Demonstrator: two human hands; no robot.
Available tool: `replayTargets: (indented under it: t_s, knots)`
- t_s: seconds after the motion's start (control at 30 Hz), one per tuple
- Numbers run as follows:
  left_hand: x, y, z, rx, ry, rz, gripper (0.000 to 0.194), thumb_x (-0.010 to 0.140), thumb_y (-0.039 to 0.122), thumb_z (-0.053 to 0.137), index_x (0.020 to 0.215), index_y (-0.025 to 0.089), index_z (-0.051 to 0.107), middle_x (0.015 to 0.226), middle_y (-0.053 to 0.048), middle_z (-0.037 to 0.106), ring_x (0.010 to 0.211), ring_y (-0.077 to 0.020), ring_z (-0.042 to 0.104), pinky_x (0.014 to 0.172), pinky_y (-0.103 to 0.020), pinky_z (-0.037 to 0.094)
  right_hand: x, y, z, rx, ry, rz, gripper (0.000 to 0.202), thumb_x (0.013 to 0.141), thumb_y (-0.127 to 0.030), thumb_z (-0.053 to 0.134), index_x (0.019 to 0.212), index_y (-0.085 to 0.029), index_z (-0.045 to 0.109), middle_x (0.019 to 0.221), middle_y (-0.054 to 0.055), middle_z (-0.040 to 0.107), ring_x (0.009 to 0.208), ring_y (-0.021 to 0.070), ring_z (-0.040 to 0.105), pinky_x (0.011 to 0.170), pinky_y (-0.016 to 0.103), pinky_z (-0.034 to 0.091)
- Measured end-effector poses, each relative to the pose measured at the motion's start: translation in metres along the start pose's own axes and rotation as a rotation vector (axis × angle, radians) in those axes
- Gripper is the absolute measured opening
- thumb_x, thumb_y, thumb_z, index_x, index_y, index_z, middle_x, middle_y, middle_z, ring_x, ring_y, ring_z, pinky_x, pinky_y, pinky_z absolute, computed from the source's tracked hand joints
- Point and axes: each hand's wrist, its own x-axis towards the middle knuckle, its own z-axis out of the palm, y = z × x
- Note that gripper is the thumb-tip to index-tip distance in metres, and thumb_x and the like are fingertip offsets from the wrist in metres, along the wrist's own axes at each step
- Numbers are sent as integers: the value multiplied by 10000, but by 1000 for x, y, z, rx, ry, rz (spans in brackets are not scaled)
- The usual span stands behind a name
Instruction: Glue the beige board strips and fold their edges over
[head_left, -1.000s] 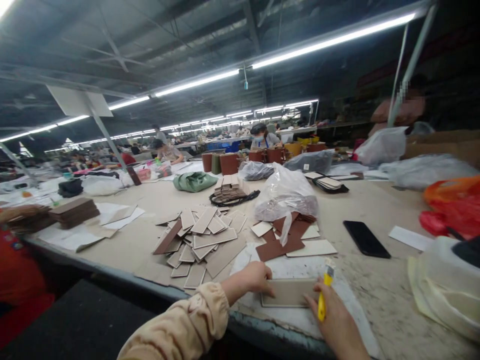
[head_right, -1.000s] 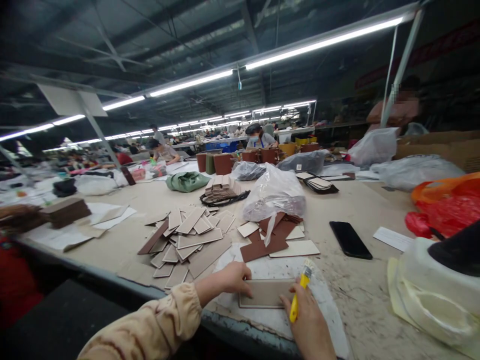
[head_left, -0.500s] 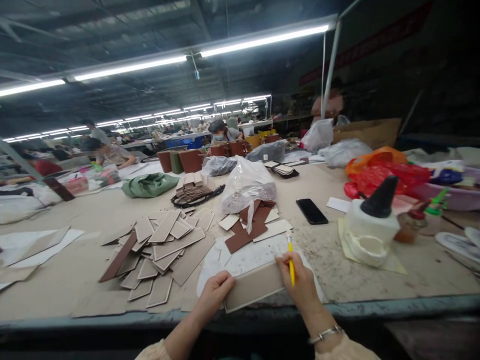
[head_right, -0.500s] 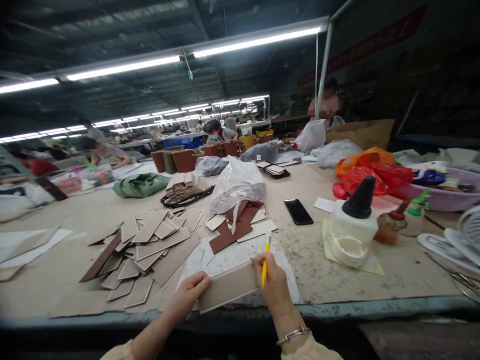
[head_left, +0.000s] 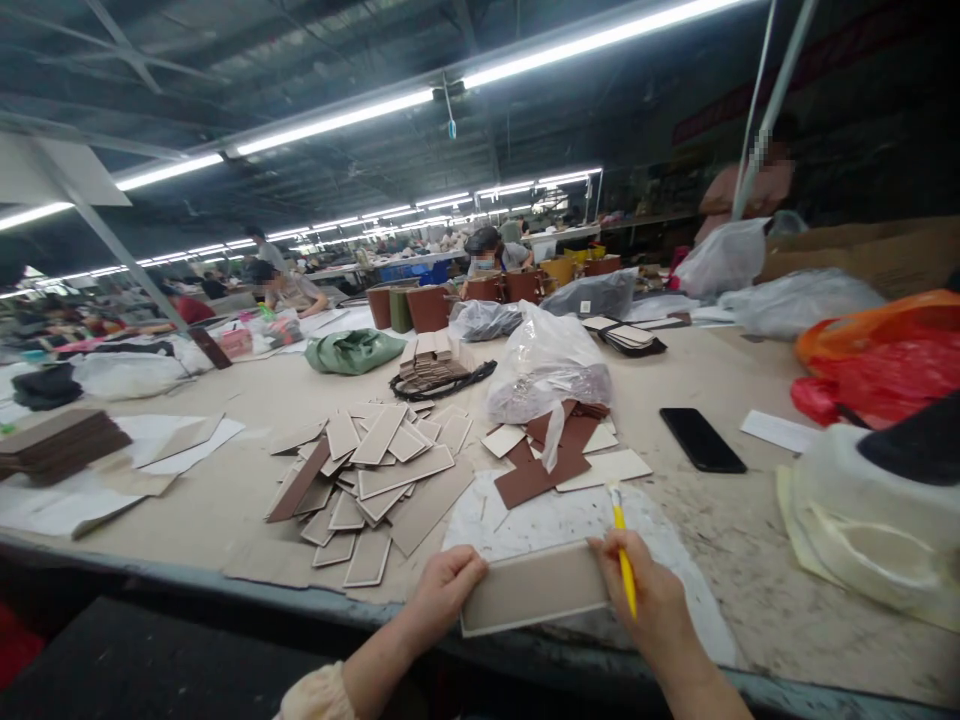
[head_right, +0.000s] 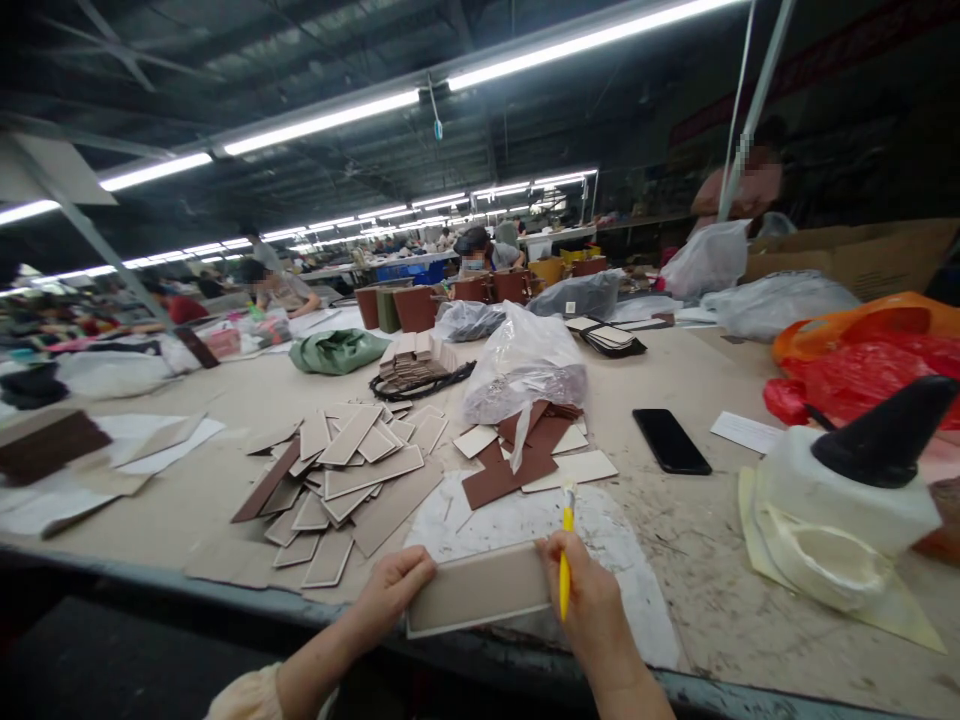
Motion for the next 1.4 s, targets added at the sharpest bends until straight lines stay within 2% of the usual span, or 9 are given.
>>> replayTargets:
  t_s: [0.13, 0.2, 0.27, 0.37, 0.5, 0.63, 0.87, 1.13, 1.4]
  knots:
    - [20, -11, -63, -22, 242, -32, 445, 818, 587, 455, 707, 162, 529, 657, 16, 498, 654, -148, 481, 612, -237, 402, 3, 4, -1, -25, 47, -32, 166, 957, -369, 457, 882, -222, 471, 682, -2, 665, 483, 128, 637, 442, 193, 437]
    - [34, -15, -105, 129, 587, -37, 461, 797, 596, 463, 743, 154, 583, 662, -1, 541, 680, -179, 531, 634, -266, 443, 5, 5, -3, -72, 88, -42, 159, 953, -365, 469, 895, -217, 484, 678, 1, 666, 473, 133, 634, 437, 201, 442]
    - [48, -18, -141, 187, 747, -42, 460, 807, 557, 435, 865, 134, 606, 769, -48, 585, 789, -229, 559, 720, -334, 467, 5, 6, -5, -84, 91, -56, 126, 948, -336, 485, 913, -216, 494, 709, 6, 679, 510, 139, 655, 471, 205, 473]
    - [58, -22, -163, 348, 913, 61, 443, 740, 469, 568, 1027, 131, 592, 1038, -119, 585, 1064, -301, 509, 928, -432, 412, 4, 8, -5, -46, 44, -58, 66, 938, -280, 508, 947, -217, 494, 857, 39, 713, 717, 160, 711, 617, 218, 537]
    - [61, -28, -121, 604, 556, 360, 280, 830, 383, 536, 991, 175, 632, 1040, -97, 620, 1019, -245, 575, 939, -399, 448, 2, 9, -2, -33, 29, -51, 79, 930, -280, 525, 958, -218, 486, 935, 52, 718, 790, 163, 712, 670, 235, 548]
    - [73, -21, -44, 689, 187, 358, 314, 842, 331, 565, 1112, 180, 618, 1190, -105, 606, 1113, -242, 560, 975, -388, 448, 4, 7, -5, -43, 19, -44, 114, 923, -314, 534, 949, -219, 477, 937, 47, 715, 717, 157, 706, 627, 242, 539]
    - [120, 16, 27, 894, -13, 300, 545, 814, 394, 612, 1276, 121, 514, 1338, -179, 501, 1237, -318, 460, 1036, -434, 373, 6, 6, -17, -41, -1, -11, 108, 920, -315, 536, 935, -222, 483, 952, 44, 711, 710, 155, 699, 642, 248, 530]
    - [136, 25, 19, 929, -106, 360, 190, 827, 207, 498, 924, 133, 643, 909, -134, 669, 870, -250, 628, 824, -350, 469, 7, 8, -27, -7, 24, 16, 106, 932, -313, 513, 963, -212, 513, 928, 44, 711, 746, 152, 694, 670, 244, 525]
    - [83, 22, -40, 633, -47, 294, 335, 927, 367, 361, 961, 175, 633, 809, -41, 664, 735, -176, 601, 659, -256, 459, 10, 18, -56, -27, 222, 51, 256, 950, -302, 448, 1148, -196, 571, 924, 58, 692, 797, 161, 675, 737, 277, 523]
